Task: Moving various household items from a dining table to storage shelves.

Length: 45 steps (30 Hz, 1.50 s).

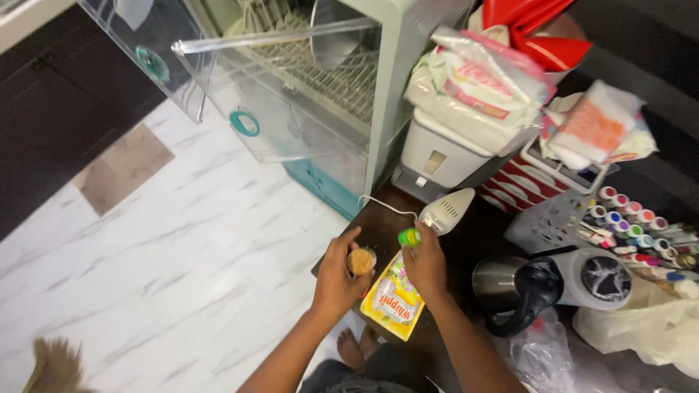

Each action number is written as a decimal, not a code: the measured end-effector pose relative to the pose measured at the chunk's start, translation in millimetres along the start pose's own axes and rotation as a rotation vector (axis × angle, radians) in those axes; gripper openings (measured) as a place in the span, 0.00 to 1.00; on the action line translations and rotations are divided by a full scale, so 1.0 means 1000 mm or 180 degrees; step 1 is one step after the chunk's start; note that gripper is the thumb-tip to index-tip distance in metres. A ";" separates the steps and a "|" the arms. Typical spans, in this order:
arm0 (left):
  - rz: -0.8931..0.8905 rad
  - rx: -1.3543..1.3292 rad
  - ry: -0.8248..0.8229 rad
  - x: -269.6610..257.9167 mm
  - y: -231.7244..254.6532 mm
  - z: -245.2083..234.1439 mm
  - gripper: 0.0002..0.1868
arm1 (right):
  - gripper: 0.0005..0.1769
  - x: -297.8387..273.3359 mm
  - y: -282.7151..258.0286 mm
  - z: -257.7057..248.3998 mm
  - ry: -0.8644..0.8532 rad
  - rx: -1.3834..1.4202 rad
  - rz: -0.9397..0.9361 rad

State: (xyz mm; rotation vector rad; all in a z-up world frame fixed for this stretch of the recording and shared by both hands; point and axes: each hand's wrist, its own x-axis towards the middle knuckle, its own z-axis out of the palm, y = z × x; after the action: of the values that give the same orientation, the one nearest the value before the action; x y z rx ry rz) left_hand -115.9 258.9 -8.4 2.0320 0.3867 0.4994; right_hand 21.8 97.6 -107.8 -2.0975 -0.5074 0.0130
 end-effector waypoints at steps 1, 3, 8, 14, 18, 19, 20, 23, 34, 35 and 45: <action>-0.0050 0.0011 0.0004 0.002 0.001 0.000 0.42 | 0.31 0.007 0.009 0.011 -0.0046 0.0006 0.0020; -0.0103 0.0019 -0.0027 0.009 0.002 -0.001 0.42 | 0.33 0.023 0.025 0.036 -0.0070 -0.0346 -0.0261; -0.0048 0.0064 -0.0034 0.019 -0.004 0.002 0.41 | 0.32 0.037 0.080 0.080 -0.0376 -0.0989 -0.0136; -0.0007 -0.0055 0.0047 0.020 -0.012 -0.001 0.41 | 0.38 0.042 0.040 0.063 -0.0999 -0.1371 0.0158; 0.0028 -0.0270 0.0114 0.037 -0.013 -0.017 0.42 | 0.31 0.043 -0.022 0.032 -0.0803 -0.0461 0.0052; 0.0072 -0.0286 0.0134 0.044 -0.009 -0.024 0.42 | 0.31 0.044 -0.032 0.025 -0.0770 -0.0475 0.0015; 0.0027 -0.0336 0.0101 0.052 -0.005 -0.030 0.43 | 0.30 0.046 -0.043 0.017 -0.0990 0.0231 0.0118; 0.0073 -0.0505 0.0038 0.075 0.007 -0.048 0.44 | 0.34 0.054 -0.097 -0.007 -0.1341 0.1227 -0.0046; 0.1003 -0.1077 -0.0549 0.133 0.034 -0.144 0.42 | 0.50 0.070 -0.261 -0.013 -0.0603 0.0592 -0.0187; 0.1175 -0.1140 -0.0649 0.140 0.038 -0.150 0.41 | 0.49 0.073 -0.270 -0.013 -0.0424 0.0590 -0.0221; 0.1570 -0.1422 -0.1493 0.185 0.072 -0.148 0.39 | 0.45 0.165 -0.298 -0.072 0.1205 0.0946 -0.1168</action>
State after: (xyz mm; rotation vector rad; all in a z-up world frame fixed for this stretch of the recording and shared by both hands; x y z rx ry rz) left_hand -24.7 421.0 155.3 1.7197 -0.4833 0.3433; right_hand 82.6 238.4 205.1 -1.6406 -0.6077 -0.4827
